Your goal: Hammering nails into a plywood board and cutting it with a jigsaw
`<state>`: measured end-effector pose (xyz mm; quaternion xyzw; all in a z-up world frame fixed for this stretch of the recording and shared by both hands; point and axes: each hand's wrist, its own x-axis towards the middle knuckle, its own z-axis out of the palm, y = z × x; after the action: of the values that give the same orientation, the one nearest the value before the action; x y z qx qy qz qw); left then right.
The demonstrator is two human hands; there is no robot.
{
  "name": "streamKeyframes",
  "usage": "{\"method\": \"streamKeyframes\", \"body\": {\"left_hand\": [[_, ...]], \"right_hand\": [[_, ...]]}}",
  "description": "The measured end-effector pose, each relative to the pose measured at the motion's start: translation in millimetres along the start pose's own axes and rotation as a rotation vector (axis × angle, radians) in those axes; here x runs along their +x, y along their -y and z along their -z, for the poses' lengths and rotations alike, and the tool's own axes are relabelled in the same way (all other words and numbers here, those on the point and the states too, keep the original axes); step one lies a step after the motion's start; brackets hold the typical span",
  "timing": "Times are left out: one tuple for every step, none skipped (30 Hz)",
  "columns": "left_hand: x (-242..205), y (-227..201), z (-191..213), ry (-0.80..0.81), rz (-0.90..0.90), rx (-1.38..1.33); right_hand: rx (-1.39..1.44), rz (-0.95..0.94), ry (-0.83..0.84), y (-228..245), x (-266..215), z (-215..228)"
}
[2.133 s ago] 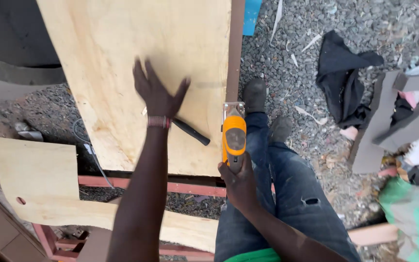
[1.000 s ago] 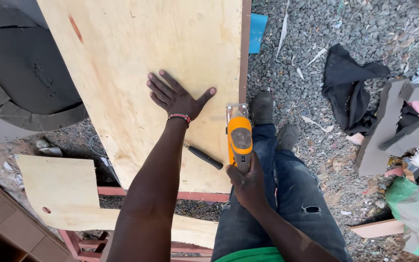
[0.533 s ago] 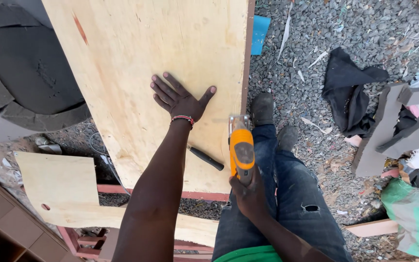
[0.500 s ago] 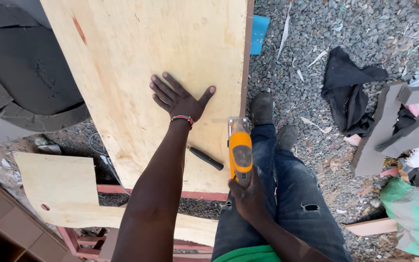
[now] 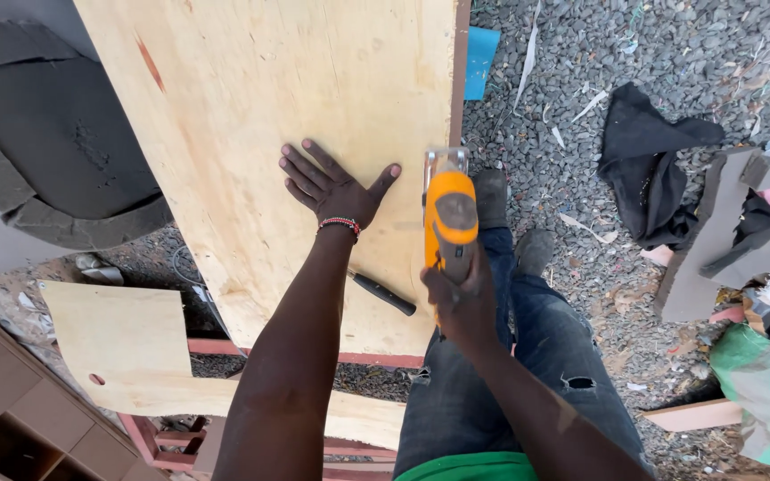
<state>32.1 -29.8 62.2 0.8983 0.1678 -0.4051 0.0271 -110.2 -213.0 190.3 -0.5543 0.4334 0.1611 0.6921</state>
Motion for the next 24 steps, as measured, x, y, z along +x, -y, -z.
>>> {"method": "streamKeyframes", "body": {"left_hand": [[-0.6, -0.4, 0.6, 0.008, 0.002, 0.002], [-1.7, -0.1, 1.3, 0.008, -0.002, 0.0], [-2.8, 0.1, 2.0, 0.017, -0.002, -0.005], [-2.0, -0.4, 3.6, 0.023, -0.002, -0.01], [-1.8, -1.5, 4.0, 0.02, -0.006, -0.013], [-2.5, -1.3, 4.7, 0.023, -0.002, -0.018], [-3.1, -0.9, 5.4, 0.026, 0.002, -0.022], [-3.9, -1.3, 5.6, 0.025, 0.0, -0.026], [-4.6, -1.7, 5.9, 0.03, 0.0, -0.02], [-4.7, -2.3, 6.6, 0.035, 0.001, -0.014], [-4.6, -2.8, 7.0, 0.034, -0.002, -0.017], [-4.4, -2.8, 7.4, 0.039, 0.002, -0.02], [-4.1, -2.6, 8.0, 0.044, 0.005, -0.024], [-4.3, -2.7, 7.5, 0.042, 0.005, -0.028], [-4.4, -2.6, 7.3, 0.042, 0.009, -0.024], [-4.1, -3.4, 7.0, 0.042, 0.012, -0.023], [-4.6, -2.9, 6.3, 0.039, 0.011, -0.029], [-4.0, -3.0, 6.0, 0.044, 0.018, -0.014], [-3.2, -2.9, 6.0, 0.05, 0.026, 0.001], [-2.4, -3.6, 6.0, 0.046, 0.023, -0.007], [-1.7, -4.2, 6.1, 0.062, 0.027, -0.002], [-2.1, -4.7, 6.2, 0.077, 0.032, 0.003], [-4.1, -3.8, 7.3, 0.073, 0.031, -0.005], [-4.4, -3.8, 8.5, 0.085, 0.032, -0.015]], "right_hand": [[0.017, 0.035, 0.016, 10.7, 10.4, -1.6], [0.015, 0.037, 0.013, 21.0, 17.2, -4.7], [0.016, 0.032, 0.01, 31.4, 24.0, -7.8], [0.017, 0.03, 0.009, 42.1, 32.6, -11.4], [0.017, 0.035, 0.007, 54.9, 40.8, -9.0], [-0.009, 0.055, 0.036, 67.6, 47.9, -7.2], [-0.035, 0.075, 0.065, 80.2, 55.0, -5.6], [-0.037, 0.079, 0.064, 82.2, 63.4, -3.6], [-0.044, 0.096, 0.089, 84.2, 72.0, -1.8], [-0.051, 0.112, 0.114, 86.7, 81.0, -0.2], [-0.053, 0.116, 0.113, 90.0, 85.8, 0.2], [-0.053, 0.12, 0.128, 93.3, 90.7, 0.4], [-0.052, 0.125, 0.143, 96.6, 95.4, 0.3], [-0.055, 0.128, 0.145, 96.6, 100.4, -0.7], [-0.039, 0.144, 0.16, 96.8, 105.2, -2.0], [-0.024, 0.162, 0.175, 97.6, 110.6, -2.9], [-0.027, 0.167, 0.176, 97.2, 112.0, -1.8], [-0.039, 0.187, 0.186, 97.4, 114.4, -1.1], [-0.05, 0.208, 0.196, 97.8, 116.8, -0.6], [-0.055, 0.215, 0.197, 99.0, 118.8, -1.2], [-0.062, 0.214, 0.194, 100.4, 120.6, -1.9], [-0.07, 0.212, 0.193, 101.9, 121.8, -2.2], [-0.076, 0.219, 0.196, 101.3, 120.8, -1.3], [-0.082, 0.223, 0.194, 101.3, 122.0, -0.8]]}}
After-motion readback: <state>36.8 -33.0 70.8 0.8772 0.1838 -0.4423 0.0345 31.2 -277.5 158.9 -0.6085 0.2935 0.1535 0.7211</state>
